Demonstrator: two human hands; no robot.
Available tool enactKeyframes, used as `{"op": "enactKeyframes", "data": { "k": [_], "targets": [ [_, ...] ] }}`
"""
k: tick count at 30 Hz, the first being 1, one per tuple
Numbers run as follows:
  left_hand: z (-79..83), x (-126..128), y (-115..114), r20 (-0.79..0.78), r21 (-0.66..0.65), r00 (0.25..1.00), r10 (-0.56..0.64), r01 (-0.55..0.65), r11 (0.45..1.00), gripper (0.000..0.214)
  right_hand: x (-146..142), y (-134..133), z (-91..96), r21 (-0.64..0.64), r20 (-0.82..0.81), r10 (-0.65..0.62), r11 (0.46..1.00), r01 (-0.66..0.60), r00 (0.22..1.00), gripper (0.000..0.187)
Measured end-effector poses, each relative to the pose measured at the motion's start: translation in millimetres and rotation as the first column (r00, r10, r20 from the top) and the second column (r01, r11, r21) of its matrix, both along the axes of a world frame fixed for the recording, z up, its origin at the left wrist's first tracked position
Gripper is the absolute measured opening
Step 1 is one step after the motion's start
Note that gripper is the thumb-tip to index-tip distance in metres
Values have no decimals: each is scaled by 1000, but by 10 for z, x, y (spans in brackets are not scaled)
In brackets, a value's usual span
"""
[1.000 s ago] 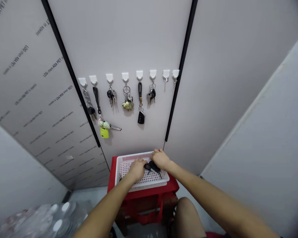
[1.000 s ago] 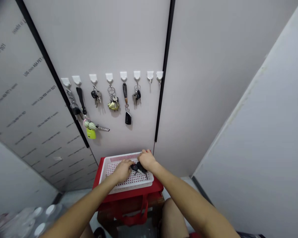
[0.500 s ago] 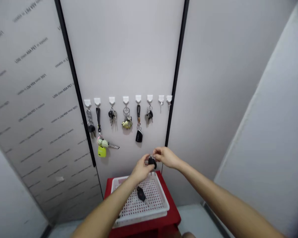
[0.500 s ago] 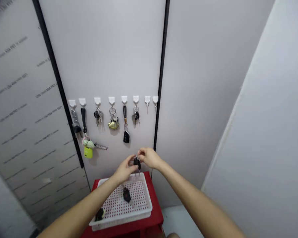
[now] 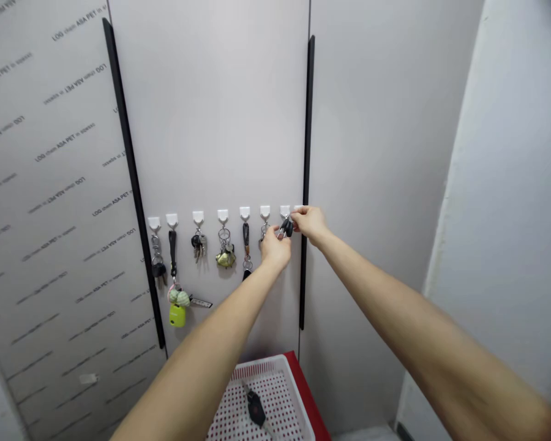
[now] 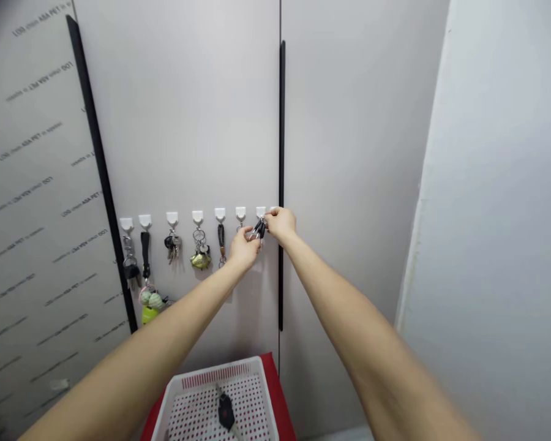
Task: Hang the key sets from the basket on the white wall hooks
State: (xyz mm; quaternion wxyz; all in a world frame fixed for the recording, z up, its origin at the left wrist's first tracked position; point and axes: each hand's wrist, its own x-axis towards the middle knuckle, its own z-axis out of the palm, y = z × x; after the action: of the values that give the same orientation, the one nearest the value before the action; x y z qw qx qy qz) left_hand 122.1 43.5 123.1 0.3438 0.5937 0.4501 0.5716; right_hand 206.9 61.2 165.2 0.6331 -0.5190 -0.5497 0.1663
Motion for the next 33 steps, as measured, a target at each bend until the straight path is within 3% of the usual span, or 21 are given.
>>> {"op": "enactKeyframes", "data": {
  "k": [4,9,15,19,21,22,24,26,27,30,33],
  "targets": [
    [-66,-12,103,-48,-4,997,57,-58,998,31,-3,82,-30,-55,88,-62,996,67,994,7],
    [-230,-58,174,-5,-42,1000,6,-6,999,32,0,164,-175,-47,159,-71,996,79,985,9],
    [-334,-164,104,-19,-70,998,-64,62,996,40,43,204,-287,-45,173,-76,995,85,982,20],
    [-628,-428,6,-87,-84,992,-91,83,993,38,40,38,-485,118,237,-252,966,230,938,24],
    [-892,-628,-60,-150,-118,984,-98,81,990,36,-39,-111,-747,174,295,-279,956,236,914,24],
    [-1047,-736,-101,-185,-145,978,-101,74,987,34,-104,-198,-929,144,356,-218,973,177,909,24],
    [-1383,-948,-202,-279,-207,954,-107,49,977,32,-278,-394,-1368,-45,516,55,998,-38,855,22],
    [-1723,-1132,-323,-395,-254,911,-122,19,967,30,-479,-588,-1845,-319,615,391,918,-237,685,21],
    [-1884,-1208,-386,-453,-269,882,-132,6,963,29,-575,-668,-2066,-413,641,490,869,-272,592,22],
    [-2279,-1355,-557,-574,-318,802,-167,-31,948,27,-793,-802,-2559,-553,699,552,820,-145,455,22],
    [-2498,-1404,-671,-621,-363,758,-199,-53,930,27,-893,-814,-2775,-591,742,535,806,18,404,22]
  ]
}}
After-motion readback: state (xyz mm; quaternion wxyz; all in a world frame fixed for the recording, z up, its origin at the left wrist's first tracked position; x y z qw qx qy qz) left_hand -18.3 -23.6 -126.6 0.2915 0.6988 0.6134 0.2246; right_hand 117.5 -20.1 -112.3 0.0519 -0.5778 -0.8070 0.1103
